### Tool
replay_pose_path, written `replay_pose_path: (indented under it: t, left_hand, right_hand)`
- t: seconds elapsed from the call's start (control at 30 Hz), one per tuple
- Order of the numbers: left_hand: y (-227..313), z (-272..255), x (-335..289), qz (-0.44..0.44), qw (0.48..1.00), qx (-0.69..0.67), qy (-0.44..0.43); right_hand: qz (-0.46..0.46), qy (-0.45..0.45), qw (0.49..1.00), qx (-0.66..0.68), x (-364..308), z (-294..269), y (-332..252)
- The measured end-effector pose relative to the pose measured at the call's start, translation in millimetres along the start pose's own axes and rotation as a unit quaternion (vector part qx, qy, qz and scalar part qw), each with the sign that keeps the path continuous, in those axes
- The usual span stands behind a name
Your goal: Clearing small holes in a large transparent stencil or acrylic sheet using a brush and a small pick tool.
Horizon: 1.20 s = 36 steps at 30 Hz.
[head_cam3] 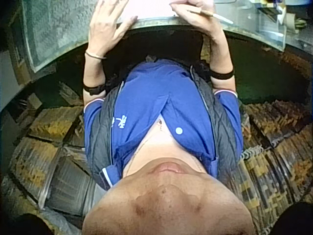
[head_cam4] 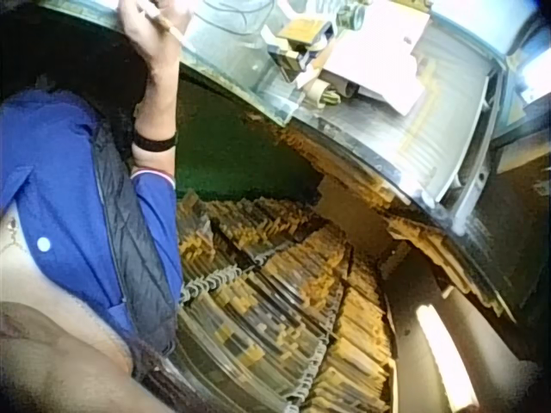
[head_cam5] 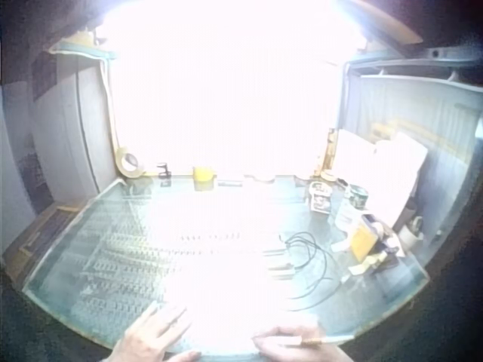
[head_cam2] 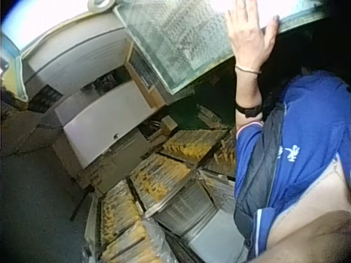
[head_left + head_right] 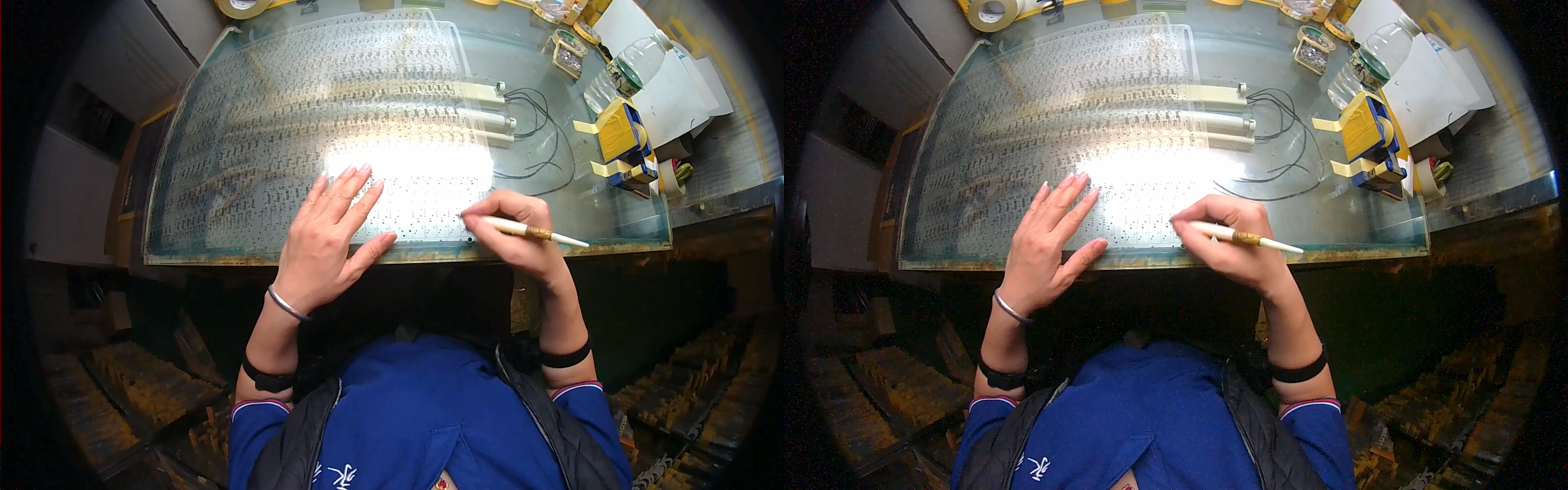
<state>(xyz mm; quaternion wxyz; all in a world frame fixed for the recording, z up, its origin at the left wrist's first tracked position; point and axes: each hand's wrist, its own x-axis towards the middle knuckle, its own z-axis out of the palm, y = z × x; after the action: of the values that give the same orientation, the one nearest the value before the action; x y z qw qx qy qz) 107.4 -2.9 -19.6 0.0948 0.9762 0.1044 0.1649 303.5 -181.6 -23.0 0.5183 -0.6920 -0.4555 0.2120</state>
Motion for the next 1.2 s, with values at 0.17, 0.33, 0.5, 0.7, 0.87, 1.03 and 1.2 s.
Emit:
replay_pose_path:
  t: [0.17, 0.33, 0.5, 0.7, 0.87, 1.03, 1.2]
  left_hand:
    - [0, 0, 0, 0.001, 1.000, -0.005, 0.004]
    - [1, -1, -1, 0.001, 1.000, -0.007, 0.008]
    - [1, -1, 0, -0.005, 1.000, -0.007, 0.014]
    - [0, 0, 1, 0.001, 1.000, -0.016, 0.024]
    - [-2, 1, -2, 0.000, 1.000, -0.015, 0.025]
    - [0, 0, 0, 0.004, 1.000, -0.008, 0.021]
    - [-6, 4, -2, -0.027, 0.995, -0.079, 0.051]
  right_hand:
    - [-0.050, -0.114, 0.992, 0.028, 1, -14, -1]
    - [0.031, 0.033, 0.991, 0.130, 0, -2, 3]
    - [-0.005, 0.037, 0.998, 0.054, 5, 11, 4]
    - [-0.079, 0.014, 0.997, -0.006, 12, 31, -4]
    - [-0.099, -0.088, 0.990, -0.052, 15, 21, -6]
    - [0.017, -0.001, 0.996, 0.093, 10, 30, -7]
    - [-0.148, -0.158, 0.976, -0.015, 14, 21, -13]
